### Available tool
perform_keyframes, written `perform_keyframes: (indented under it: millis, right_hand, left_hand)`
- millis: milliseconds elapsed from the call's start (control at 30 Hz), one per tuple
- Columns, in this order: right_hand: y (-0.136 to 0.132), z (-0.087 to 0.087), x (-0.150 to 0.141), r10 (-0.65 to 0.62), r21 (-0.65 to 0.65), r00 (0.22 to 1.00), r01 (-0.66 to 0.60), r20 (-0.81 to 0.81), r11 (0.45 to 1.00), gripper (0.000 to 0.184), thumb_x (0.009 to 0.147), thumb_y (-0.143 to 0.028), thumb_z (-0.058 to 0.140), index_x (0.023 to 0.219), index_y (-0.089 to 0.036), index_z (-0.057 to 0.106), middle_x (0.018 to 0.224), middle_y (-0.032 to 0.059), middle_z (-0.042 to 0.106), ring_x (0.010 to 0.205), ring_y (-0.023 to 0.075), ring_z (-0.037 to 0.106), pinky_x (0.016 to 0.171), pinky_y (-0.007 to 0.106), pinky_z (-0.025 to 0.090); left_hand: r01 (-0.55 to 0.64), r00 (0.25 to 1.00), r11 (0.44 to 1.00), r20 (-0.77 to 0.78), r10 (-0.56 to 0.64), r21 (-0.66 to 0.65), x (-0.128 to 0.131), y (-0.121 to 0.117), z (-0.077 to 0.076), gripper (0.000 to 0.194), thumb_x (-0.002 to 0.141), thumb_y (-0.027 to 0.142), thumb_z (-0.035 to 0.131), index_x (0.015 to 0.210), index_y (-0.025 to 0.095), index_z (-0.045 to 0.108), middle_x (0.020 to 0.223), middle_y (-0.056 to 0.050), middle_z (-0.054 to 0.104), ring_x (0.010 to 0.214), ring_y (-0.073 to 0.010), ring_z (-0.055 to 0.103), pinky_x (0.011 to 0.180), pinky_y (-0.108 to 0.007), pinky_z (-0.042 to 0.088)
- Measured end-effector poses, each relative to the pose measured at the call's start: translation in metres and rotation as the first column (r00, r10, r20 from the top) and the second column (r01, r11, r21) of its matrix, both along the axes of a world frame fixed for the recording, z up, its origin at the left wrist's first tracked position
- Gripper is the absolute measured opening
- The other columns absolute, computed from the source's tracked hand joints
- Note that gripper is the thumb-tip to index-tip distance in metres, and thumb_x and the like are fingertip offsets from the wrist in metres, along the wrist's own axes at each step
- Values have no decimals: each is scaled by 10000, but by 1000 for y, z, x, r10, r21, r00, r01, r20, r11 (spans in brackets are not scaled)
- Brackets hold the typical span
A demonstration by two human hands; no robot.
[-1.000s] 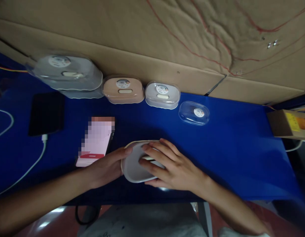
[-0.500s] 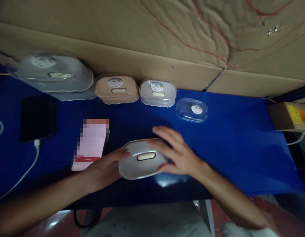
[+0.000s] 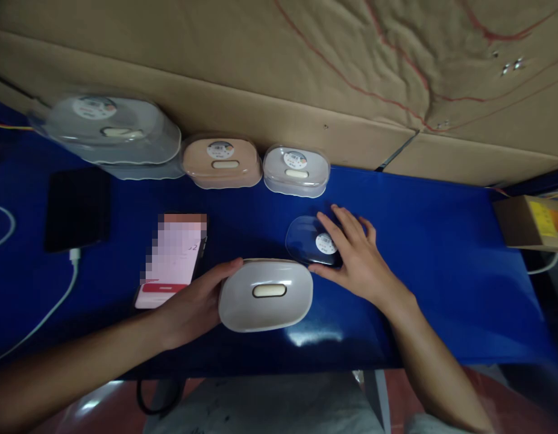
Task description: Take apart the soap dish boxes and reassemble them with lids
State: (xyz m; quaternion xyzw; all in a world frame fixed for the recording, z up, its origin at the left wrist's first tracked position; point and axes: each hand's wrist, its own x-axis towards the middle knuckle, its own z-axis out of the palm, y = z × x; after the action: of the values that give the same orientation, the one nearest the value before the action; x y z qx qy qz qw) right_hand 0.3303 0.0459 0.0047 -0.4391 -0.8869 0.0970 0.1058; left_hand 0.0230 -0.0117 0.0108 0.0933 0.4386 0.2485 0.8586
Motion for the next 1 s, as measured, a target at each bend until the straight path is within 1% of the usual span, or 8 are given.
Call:
perform_keyframes:
  millis: [133,300,367,500,633,800,900,1000]
  right_hand:
    - [4,1,5,-2,-52,1000,1,-20,999,857,1021,-633,700,1730,-307,346,1675,192,549,1524,424,554,1182,651,490]
    - [-2,13,0,-21,35,992,25,-126,999,834,983,-611,764,1683,-309,426,1646,180,581,1509,431,569,1204,666,485]
    - [-7,17,-5,23,35,977,-16,-211,999,861,970,-634,766,1686,-301,423,1633,176,593,1506,423,574,1204,643,498]
    - [-23,17,-23,201,25,923,-204,-329,979,934,960,-745,706,1690,-242,413,1617,192,598,1468,390,611,1153,569,556]
    - [-37,10,-42,316,72,898,-309,-306,948,942,966,-699,735,1681,-177,412,1631,225,577,1493,375,581,1159,542,548]
    - [-41,8,-50,318,73,906,-310,-278,948,936,984,-683,720,1696,-174,387,1609,219,599,1480,383,583,1145,557,564]
    - [-40,7,-51,324,87,906,-312,-272,946,899,997,-672,706,1672,-156,414,1610,229,588,1497,385,561,1161,556,561]
    - [-39,6,-50,327,69,905,-321,-272,945,915,1000,-665,706,1697,-179,366,1630,232,561,1530,396,526,1183,586,548]
  left_hand:
    - [-17,1000,1000,-23,16,-4,-1,1,0,437,998,591,718,1204,229,854,1133,-59,844,1050,-218,734,841,-254,552]
    - [-6,1000,1000,-1,6,5,-4,0,-3,479,957,628,756,1234,247,845,1200,-52,835,1071,-219,729,865,-265,557]
    - [6,1000,1000,14,-6,6,-3,-1,-5,516,939,649,767,1254,247,838,1210,-59,833,1061,-230,732,866,-281,560]
    - [-18,1000,999,-6,17,-33,-2,-1,-7,534,953,667,743,1249,233,834,1166,-66,840,1036,-236,733,858,-292,552]
    - [-35,999,998,9,36,-42,-1,0,-5,536,1003,652,684,1285,216,817,1241,-74,825,1158,-268,719,931,-321,551]
    - [-50,997,999,53,50,-11,-2,-1,-4,586,1040,650,627,1367,188,781,1255,-108,820,1219,-310,716,999,-370,543]
    - [-63,997,998,51,64,-10,-1,-1,-4,573,1055,627,621,1383,181,770,1222,-115,825,1205,-308,724,990,-370,548]
    - [-72,997,997,38,73,-19,0,-1,-2,556,1080,612,590,1391,185,763,1198,-112,829,1184,-291,733,958,-353,557]
